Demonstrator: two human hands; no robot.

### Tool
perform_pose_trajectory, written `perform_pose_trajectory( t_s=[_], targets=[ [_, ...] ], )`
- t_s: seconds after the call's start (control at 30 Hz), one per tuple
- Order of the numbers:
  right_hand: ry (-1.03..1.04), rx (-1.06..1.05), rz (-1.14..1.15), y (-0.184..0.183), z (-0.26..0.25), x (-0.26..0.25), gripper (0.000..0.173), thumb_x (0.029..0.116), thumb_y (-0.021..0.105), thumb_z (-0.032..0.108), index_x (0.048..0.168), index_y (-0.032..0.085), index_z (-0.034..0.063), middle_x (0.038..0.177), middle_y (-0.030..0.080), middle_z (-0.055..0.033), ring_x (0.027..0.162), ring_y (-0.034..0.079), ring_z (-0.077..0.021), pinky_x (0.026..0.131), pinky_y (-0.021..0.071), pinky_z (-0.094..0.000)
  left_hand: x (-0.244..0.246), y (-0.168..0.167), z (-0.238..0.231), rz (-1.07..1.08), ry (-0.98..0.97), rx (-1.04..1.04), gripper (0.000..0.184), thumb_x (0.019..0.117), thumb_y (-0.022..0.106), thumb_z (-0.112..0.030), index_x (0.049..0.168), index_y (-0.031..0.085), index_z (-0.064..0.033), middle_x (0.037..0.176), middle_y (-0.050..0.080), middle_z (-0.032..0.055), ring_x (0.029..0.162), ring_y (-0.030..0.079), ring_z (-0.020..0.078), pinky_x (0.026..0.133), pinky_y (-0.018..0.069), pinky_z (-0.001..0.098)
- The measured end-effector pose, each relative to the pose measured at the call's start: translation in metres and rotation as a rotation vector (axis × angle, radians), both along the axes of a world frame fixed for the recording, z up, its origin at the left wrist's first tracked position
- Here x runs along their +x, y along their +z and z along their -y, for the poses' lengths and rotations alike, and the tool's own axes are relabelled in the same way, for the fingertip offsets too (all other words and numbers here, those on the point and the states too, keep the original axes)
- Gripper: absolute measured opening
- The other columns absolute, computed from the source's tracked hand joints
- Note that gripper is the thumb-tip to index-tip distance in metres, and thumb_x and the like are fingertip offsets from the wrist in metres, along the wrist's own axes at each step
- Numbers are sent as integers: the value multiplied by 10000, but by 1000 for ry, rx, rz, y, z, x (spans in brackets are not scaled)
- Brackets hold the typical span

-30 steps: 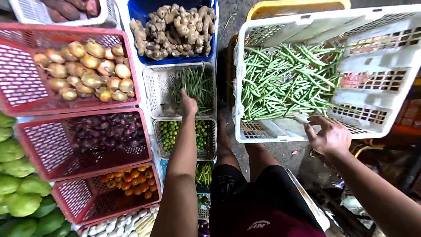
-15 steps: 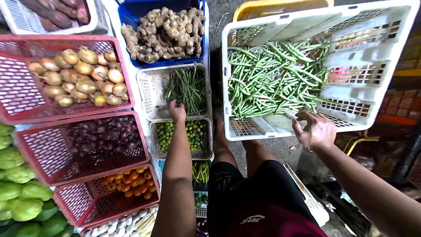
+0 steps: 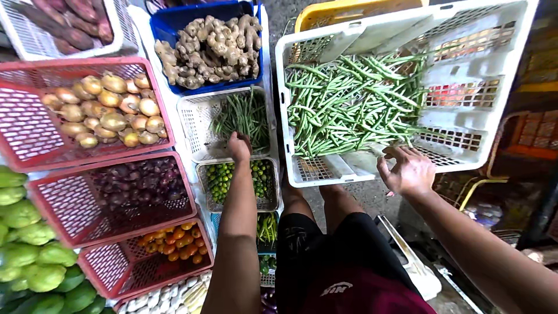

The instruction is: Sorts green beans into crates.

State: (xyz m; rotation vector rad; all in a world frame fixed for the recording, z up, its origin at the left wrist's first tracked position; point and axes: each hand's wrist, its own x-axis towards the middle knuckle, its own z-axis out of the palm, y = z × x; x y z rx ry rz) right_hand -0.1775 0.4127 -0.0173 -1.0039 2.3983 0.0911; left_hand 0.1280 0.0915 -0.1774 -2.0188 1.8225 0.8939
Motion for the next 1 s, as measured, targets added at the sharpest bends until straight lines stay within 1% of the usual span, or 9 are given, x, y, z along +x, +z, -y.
perform_pose_trajectory(
  t_s=[0.1,0.17,0.27,0.37,0.47,0.57,0.73,0.83,1.0],
  targets=[
    [7,-12,-9,-3,-1,0,592,921,391,538,1060,727,71,1039,746,-164,1022,698,-397,838,511,-614,8,-3,-2,-193,150,-103,188,970,642,-187,1066,670,-28,971,712,163,931,703,305,851,567,552],
    [9,-17,-18,-3,-2,0,594,924,384,535,1060,728,70,1030,746,-168,1019,697,-403,839,507,-614,8,-14,-2,-272,286,-150,197,984,598,-157,1101,658,-11,977,691,162,902,692,271,833,581,501],
    [10,-22,-15,-3,-4,-1,589,927,384,524,1070,722,65,1024,743,-173,1013,695,-406,851,504,-620,-3,-10,-1,-212,331,-171,287,989,607,-195,1220,661,-31,1091,709,180,1045,684,312,924,544,531],
    [20,-38,-29,-4,-2,-1,610,922,368,536,1053,722,57,995,743,-178,972,701,-411,819,507,-614,-12,-9,-2,-124,71,-62,259,1006,611,-209,1177,713,-44,1095,729,200,1046,704,354,933,547,577],
    [20,-31,-34,-3,-1,0,627,922,352,555,1044,721,63,986,742,-172,966,701,-404,821,506,-606,-18,-17,-3,63,-229,167,361,1015,579,-266,1346,651,-142,1184,723,192,1087,707,387,913,558,620],
    [13,-23,-33,-3,1,-2,604,910,383,543,1039,725,62,1001,744,-169,987,700,-404,811,507,-609,-23,-28,-9,101,-398,205,419,995,613,-303,1389,625,-160,1213,717,180,1102,703,386,912,559,628],
    [-37,64,50,2,4,-4,521,906,502,496,1075,734,62,1093,735,-170,1079,681,-398,885,516,-622,-10,-51,-21,16,-593,106,360,1043,566,-309,1306,662,-84,1171,708,219,1065,698,412,899,560,635],
    [-29,34,38,0,-1,-6,496,906,514,490,1064,739,77,1057,741,-149,1047,692,-378,884,524,-603,-27,-37,-22,118,-656,183,369,1028,571,-265,1331,646,-69,1178,707,233,1079,697,414,906,555,619],
    [0,48,54,-1,3,-6,538,912,474,516,1076,733,74,1063,740,-154,1059,690,-384,884,520,-605,-30,-24,-29,115,-677,290,409,1022,591,-271,1396,620,-110,1327,660,198,1152,671,407,962,529,631]
  ],
)
